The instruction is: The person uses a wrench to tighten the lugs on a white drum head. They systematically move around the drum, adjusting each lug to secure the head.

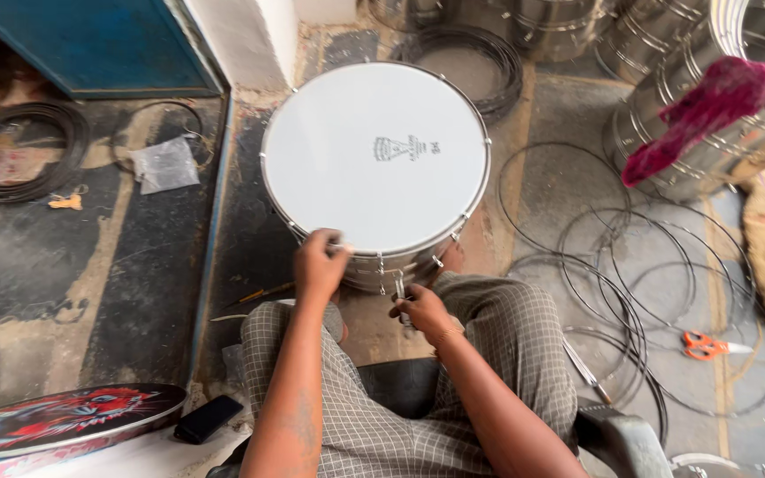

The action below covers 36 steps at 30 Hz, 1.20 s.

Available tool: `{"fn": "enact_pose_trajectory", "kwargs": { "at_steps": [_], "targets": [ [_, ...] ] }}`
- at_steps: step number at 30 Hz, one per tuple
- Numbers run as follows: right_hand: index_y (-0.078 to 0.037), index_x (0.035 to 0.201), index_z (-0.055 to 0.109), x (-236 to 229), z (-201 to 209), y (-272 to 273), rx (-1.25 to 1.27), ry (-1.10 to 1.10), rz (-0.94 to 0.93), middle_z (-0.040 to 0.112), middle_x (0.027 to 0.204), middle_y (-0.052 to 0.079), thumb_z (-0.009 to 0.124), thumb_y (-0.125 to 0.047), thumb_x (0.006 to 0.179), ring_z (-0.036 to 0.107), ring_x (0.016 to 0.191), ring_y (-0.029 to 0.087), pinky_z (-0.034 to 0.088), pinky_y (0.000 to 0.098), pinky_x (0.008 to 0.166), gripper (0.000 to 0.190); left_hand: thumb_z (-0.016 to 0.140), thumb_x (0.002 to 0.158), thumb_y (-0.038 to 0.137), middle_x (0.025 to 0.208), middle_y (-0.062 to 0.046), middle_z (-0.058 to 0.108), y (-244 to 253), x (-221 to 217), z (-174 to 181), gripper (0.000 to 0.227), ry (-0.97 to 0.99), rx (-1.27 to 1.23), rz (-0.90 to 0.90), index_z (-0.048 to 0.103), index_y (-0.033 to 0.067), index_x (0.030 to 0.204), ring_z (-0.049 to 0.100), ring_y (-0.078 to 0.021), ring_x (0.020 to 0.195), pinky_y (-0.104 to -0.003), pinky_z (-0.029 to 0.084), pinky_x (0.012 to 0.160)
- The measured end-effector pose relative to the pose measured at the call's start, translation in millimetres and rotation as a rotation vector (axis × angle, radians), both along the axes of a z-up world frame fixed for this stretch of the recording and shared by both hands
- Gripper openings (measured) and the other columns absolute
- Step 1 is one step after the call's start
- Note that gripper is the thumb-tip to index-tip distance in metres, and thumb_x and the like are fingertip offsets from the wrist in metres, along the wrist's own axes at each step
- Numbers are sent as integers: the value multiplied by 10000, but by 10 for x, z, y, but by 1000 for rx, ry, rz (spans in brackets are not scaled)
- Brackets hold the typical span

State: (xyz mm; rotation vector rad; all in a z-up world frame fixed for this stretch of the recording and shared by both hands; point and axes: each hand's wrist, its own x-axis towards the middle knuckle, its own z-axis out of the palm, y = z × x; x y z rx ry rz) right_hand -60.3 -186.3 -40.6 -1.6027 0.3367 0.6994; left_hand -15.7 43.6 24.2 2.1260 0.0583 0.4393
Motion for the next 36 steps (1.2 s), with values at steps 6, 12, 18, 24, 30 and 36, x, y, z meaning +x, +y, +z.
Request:
{"fn": "enact_pose_trajectory", "kwargs": {
  "at_steps": [6,12,18,24,30,36],
  "targets": [
    [-18,1085,582,52,-686,303,125,209,-35,770,904,170,643,-43,952,705,664,228,596,390,568,148,938,615,302,1009,-57,607,-498,8,119,468,162,496,-179,666,118,948,545,-313,1040,-510,423,889],
    [-54,1103,585,207,-1175,649,314,338,-232,723,920,123,644,6,920,725,736,253,636,453,648,202,948,582,362,940,-2,609,-528,141,65,481,216,533,-116,617,131,843,559,-265,994,-492,399,858],
    [-99,1162,562,123,-1477,1083,445,135,-494,717,1007,61,609,-42,961,728,811,211,620,391,689,214,945,526,392,904,-12,638,-527,186,-11,520,154,559,-116,630,106,825,575,-264,954,-464,394,815],
    [-75,1197,563,180,-1458,835,288,135,-377,705,894,105,612,-58,951,717,710,243,607,395,587,252,948,508,400,843,-17,635,-504,189,-17,528,89,539,-122,624,90,788,577,-269,897,-451,390,789],
    [-96,1069,769,973,-855,-176,-401,83,441,778,866,77,631,-223,972,644,652,168,552,401,529,211,950,533,381,832,-2,627,-500,174,-22,492,72,524,-126,616,104,764,576,-257,892,-448,389,794],
    [-78,1119,645,698,-1177,-262,-414,98,264,763,893,130,564,-141,974,700,710,216,588,402,591,178,953,548,384,864,-24,637,-493,211,-12,511,95,563,-160,633,89,816,584,-271,923,-456,383,784]
  ]
}}
